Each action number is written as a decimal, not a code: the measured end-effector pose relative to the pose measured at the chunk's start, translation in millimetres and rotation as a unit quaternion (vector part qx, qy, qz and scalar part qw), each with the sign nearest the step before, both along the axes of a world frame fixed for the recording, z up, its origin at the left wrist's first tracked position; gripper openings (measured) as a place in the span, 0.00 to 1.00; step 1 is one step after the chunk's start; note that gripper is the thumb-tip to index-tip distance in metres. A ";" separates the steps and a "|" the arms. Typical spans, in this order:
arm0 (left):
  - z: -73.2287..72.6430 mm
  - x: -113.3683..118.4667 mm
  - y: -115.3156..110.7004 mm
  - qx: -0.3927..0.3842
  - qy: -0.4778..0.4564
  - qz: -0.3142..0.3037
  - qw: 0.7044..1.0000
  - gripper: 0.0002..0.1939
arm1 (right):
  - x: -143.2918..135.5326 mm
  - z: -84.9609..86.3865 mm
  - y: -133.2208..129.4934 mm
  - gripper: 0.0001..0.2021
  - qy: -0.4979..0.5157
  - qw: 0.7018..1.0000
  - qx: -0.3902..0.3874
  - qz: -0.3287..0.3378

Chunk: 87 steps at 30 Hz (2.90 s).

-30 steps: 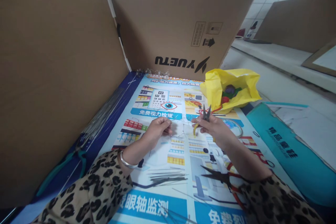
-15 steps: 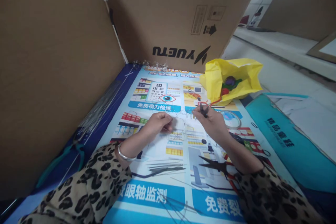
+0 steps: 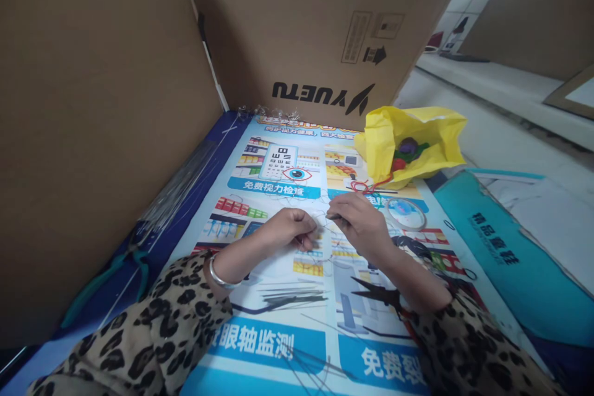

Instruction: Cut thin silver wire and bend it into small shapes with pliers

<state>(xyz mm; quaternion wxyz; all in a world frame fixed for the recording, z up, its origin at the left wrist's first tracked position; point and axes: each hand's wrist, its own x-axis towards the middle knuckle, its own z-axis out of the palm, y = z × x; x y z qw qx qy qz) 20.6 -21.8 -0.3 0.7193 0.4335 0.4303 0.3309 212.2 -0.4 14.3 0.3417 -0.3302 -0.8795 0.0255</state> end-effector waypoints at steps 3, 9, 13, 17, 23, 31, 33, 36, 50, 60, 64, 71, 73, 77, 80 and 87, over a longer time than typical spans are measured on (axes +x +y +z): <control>0.8 -0.5 0.1 0.000 0.005 -0.005 1.000 0.12 | 0.2 -4.1 0.7 0.09 -0.029 0.999 0.007 -0.018; 0.6 -0.9 0.5 0.004 0.015 -0.007 1.000 0.12 | -0.3 -7.1 0.9 0.10 -0.046 0.999 0.019 -0.017; 0.7 -1.1 0.7 0.008 0.016 -0.010 1.000 0.13 | -1.3 -7.3 1.0 0.08 -0.009 1.000 -0.017 -0.001; 1.2 -1.1 0.6 0.007 0.015 -0.020 1.000 0.14 | -3.2 -8.8 0.8 0.05 0.035 0.998 -0.060 0.000; 0.6 -1.5 0.5 0.002 0.007 -0.017 1.000 0.14 | -5.0 -12.5 1.2 0.07 0.089 0.989 -0.114 -0.024; 2.8 1.3 -0.6 0.001 -0.015 0.001 1.000 0.12 | -7.9 -11.6 -0.5 0.07 0.124 0.972 -0.195 -0.033; 4.8 1.4 -0.6 0.006 -0.016 0.013 1.000 0.12 | -7.9 -7.3 -1.4 0.08 0.129 0.964 -0.231 -0.036; 7.6 -2.9 1.5 0.021 -0.006 0.018 1.000 0.11 | -4.6 2.5 -1.0 0.09 0.162 0.939 -0.295 -0.073; 4.7 -25.9 15.5 0.078 -0.083 0.040 0.993 0.10 | -5.8 -11.4 0.7 0.11 0.139 0.884 -0.441 -0.067; 3.8 -18.8 15.6 0.076 -0.051 0.117 0.989 0.10 | 7.0 -16.3 8.4 0.11 0.030 0.975 -0.201 -0.089; 4.0 -15.2 15.2 0.123 0.030 0.124 0.984 0.09 | 13.5 -5.4 7.1 0.08 -0.061 0.990 -0.008 -0.130; 5.1 -4.9 8.0 0.170 0.130 0.125 0.969 0.06 | 4.0 23.3 -11.6 0.06 -0.271 0.919 0.167 -0.233; 6.8 -2.5 5.0 0.166 0.132 0.115 0.970 0.05 | 1.7 25.2 -15.3 0.06 -0.287 0.906 0.186 -0.248; 10.9 0.4 1.0 0.164 0.138 0.108 0.971 0.05 | 1.4 24.3 -17.2 0.06 -0.303 0.893 0.204 -0.263; 12.2 1.4 0.0 0.168 0.142 0.100 0.970 0.05 | 1.7 23.6 -16.1 0.06 -0.311 0.890 0.209 -0.259; 10.0 0.5 0.7 0.180 0.147 0.083 0.969 0.05 | 3.4 24.8 -14.3 0.06 -0.322 0.892 0.210 -0.236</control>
